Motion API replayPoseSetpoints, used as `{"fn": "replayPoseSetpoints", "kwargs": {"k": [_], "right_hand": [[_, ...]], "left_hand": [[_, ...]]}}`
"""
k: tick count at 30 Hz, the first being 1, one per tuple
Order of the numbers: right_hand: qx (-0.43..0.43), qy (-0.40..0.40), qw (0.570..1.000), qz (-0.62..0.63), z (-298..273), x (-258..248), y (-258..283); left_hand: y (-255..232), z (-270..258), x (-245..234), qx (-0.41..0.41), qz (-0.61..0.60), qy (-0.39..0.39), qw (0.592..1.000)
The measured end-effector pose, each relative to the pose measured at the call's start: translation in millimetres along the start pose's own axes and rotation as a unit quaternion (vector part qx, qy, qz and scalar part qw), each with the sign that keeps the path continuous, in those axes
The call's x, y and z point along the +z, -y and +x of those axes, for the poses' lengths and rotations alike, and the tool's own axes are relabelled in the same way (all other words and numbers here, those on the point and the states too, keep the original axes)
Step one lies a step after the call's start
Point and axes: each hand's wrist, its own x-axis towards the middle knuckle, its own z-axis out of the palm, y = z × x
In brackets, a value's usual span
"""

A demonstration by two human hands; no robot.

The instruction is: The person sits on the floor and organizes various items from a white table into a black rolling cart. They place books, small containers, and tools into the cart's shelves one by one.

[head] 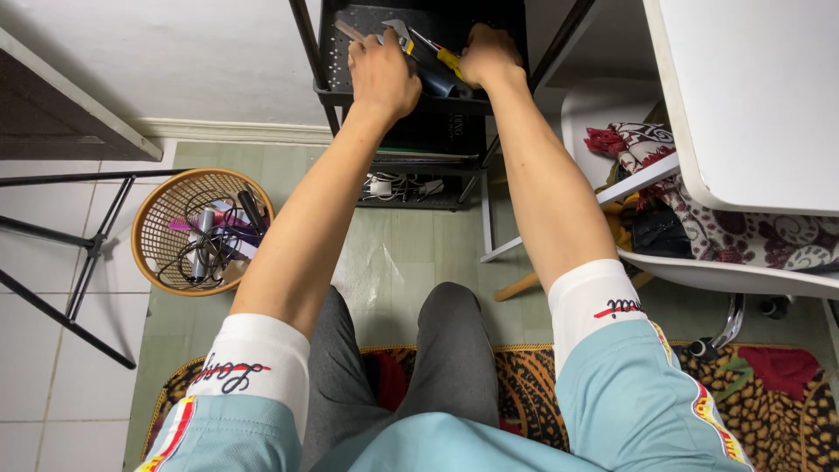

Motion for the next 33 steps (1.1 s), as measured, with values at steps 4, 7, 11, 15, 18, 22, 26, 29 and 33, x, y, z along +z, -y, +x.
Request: {"fn": "replayPoseSetpoints", "kwargs": {"k": [4,7,11,15,18,22,26,29,33], "right_hand": [[-0.047,-0.143,0.988,0.021,-34.7,2.9,17.1],[-0.103,-0.240,0.959,0.113,-63.4,15.1,21.2],[-0.205,-0.347,0.884,0.235,-107.0,33.7,15.1],[-0.192,-0.328,0.872,0.308,-156.0,49.4,10.4],[-0.187,-0.349,0.868,0.298,-176.3,56.4,12.2],[-0.174,-0.352,0.872,0.293,-184.8,57.3,10.3],[-0.167,-0.327,0.875,0.315,-186.6,40.4,13.5],[-0.145,-0.295,0.888,0.322,-205.5,22.1,20.5],[-0.118,-0.261,0.904,0.318,-234.0,-18.7,35.9]], "left_hand": [[-16.0,-17.6,-8.4,0.044,-0.026,-0.054,0.997],[-20.6,-33.0,-15.4,0.129,-0.022,-0.114,0.985],[-8.6,-64.0,-19.5,0.235,-0.064,-0.163,0.956],[1.8,-99.1,-5.0,0.289,-0.065,-0.205,0.933],[6.4,-107.3,5.6,0.285,-0.059,-0.203,0.935],[13.4,-103.5,5.8,0.273,-0.088,-0.180,0.941],[11.4,-104.2,-7.9,0.287,-0.114,-0.157,0.938],[0.1,-108.4,-26.2,0.267,-0.121,-0.149,0.944],[-32.8,-121.2,-71.0,0.212,-0.100,-0.112,0.966]]}}
